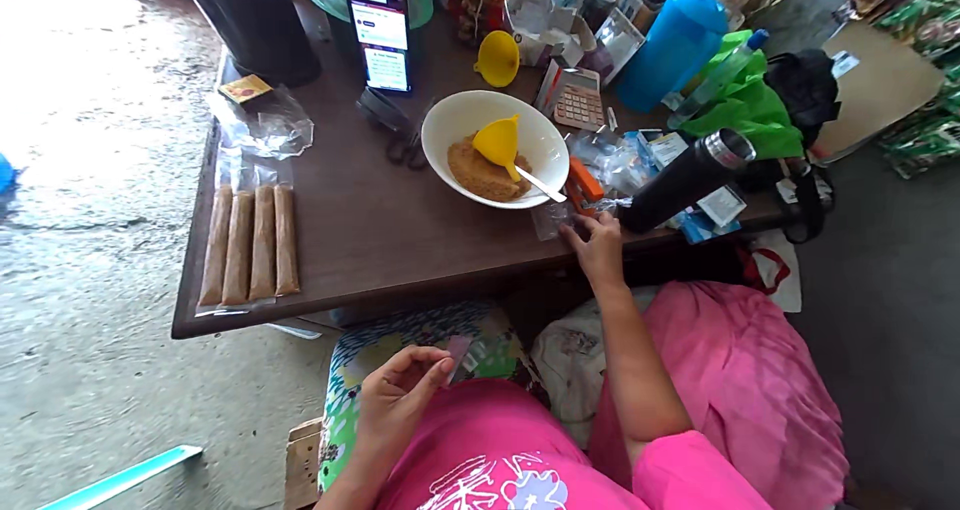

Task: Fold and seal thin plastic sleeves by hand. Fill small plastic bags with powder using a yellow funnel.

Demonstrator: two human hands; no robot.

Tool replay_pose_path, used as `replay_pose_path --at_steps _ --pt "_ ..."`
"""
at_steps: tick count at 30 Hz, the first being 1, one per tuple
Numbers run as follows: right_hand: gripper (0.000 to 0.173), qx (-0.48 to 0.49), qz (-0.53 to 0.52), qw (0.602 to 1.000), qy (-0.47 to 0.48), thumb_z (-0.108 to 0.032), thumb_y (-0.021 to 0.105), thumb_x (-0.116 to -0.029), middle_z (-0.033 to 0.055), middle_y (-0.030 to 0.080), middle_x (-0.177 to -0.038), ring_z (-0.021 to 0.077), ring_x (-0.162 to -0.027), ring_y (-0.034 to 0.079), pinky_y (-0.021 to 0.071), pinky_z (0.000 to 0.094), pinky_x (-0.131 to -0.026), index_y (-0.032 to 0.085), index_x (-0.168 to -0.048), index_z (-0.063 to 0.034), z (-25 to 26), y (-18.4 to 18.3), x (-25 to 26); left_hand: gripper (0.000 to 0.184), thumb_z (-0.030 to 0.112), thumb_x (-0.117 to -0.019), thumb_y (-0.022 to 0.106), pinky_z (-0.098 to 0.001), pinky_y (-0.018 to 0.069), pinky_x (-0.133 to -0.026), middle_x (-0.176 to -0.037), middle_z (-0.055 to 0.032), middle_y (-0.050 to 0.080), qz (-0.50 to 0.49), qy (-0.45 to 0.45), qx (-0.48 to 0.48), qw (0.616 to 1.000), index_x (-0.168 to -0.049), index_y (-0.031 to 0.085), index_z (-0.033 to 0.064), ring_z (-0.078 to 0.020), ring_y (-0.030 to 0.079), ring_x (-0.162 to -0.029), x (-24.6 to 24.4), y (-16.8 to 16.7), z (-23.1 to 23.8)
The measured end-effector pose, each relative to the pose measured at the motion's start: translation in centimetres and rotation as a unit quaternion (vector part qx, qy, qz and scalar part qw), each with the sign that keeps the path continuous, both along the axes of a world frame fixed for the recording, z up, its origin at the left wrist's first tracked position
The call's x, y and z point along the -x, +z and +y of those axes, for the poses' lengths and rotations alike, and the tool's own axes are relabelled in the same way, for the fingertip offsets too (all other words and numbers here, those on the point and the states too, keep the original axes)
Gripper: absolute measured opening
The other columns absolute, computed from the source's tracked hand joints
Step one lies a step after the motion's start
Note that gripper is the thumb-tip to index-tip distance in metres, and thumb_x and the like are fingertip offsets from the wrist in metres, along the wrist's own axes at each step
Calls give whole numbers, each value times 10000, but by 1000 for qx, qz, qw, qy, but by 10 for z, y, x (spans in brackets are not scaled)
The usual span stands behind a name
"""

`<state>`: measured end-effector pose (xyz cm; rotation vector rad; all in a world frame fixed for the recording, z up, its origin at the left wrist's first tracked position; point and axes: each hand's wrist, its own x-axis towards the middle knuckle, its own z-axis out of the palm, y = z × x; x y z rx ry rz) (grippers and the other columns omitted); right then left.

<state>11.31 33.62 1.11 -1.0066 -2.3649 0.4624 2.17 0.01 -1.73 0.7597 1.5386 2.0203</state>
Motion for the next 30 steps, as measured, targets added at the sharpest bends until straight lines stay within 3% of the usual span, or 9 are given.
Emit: replay_pose_path --at_steps 4,9,13,15,16,20,23,25,30 --pt "168 -25 33 999 7 -119 700 -970 241 681 -989 410 -955 667 542 544 -881 763 -1023 26 0 -4 7 75 121 -926 736 -198 608 -688 -888 48 762 -7 10 -2 1000 -999 748 126 -51 710 -725 2 -1 -1" --pt "273 -33 56 998 -12 -203 715 -968 250 683 -949 400 -906 672 540 543 -847 722 -947 69 10 -9 6 81 78 -923 725 -202 609 -702 -886 59 760 -21 8 7 1000 -996 738 110 -44 710 -733 3 5 -1" --pt "225 -16 -2 1000 3 33 610 -958 291 660 -1182 456 -1109 646 515 593 -975 709 -1155 77 -2 6 0 89 50 -916 721 -205 610 -690 -884 55 760 -27 15 1 1000 -991 732 96 -49 712 -728 4 7 -2" --pt "251 -40 19 999 16 -52 611 -1002 249 666 -1144 378 -1019 685 567 522 -907 700 -1221 36 -19 15 -8 90 53 -923 718 -205 610 -694 -890 51 760 -26 20 -6 999 -1000 732 96 -52 712 -733 5 6 -3" --pt "212 -51 65 996 21 -105 661 -989 214 690 -1052 319 -928 702 588 470 -838 730 -1145 20 -33 20 -11 89 54 -924 718 -207 611 -695 -892 47 761 -25 24 -10 999 -1002 732 94 -52 713 -736 5 5 -4" --pt "173 126 176 965 145 -144 668 -977 68 671 -875 82 -749 657 587 246 -692 739 -996 13 -106 28 -11 75 75 -934 719 -214 613 -703 -906 51 758 -18 31 -12 999 -1004 730 97 -51 711 -749 7 6 -5" --pt "277 264 152 906 294 -120 524 -1054 81 732 -1014 55 -835 684 588 222 -757 723 -1167 35 -145 29 -1 72 81 -934 722 -215 614 -710 -912 51 760 -10 29 -22 999 -1003 731 100 -53 714 -756 6 7 -3" --pt "333 305 139 869 365 -193 544 -1059 99 720 -1129 39 -897 664 560 200 -773 691 -1250 37 -159 30 6 76 83 -936 721 -209 611 -707 -914 52 758 -2 30 -28 999 -1009 733 98 -48 711 -754 4 8 -4" --pt "152 282 157 863 388 -118 706 -957 104 732 -1034 64 -932 677 564 195 -830 780 -973 14 -174 28 16 87 117 -936 728 -203 609 -706 -914 54 759 11 32 -32 999 -1023 739 114 -46 711 -749 3 5 -9"
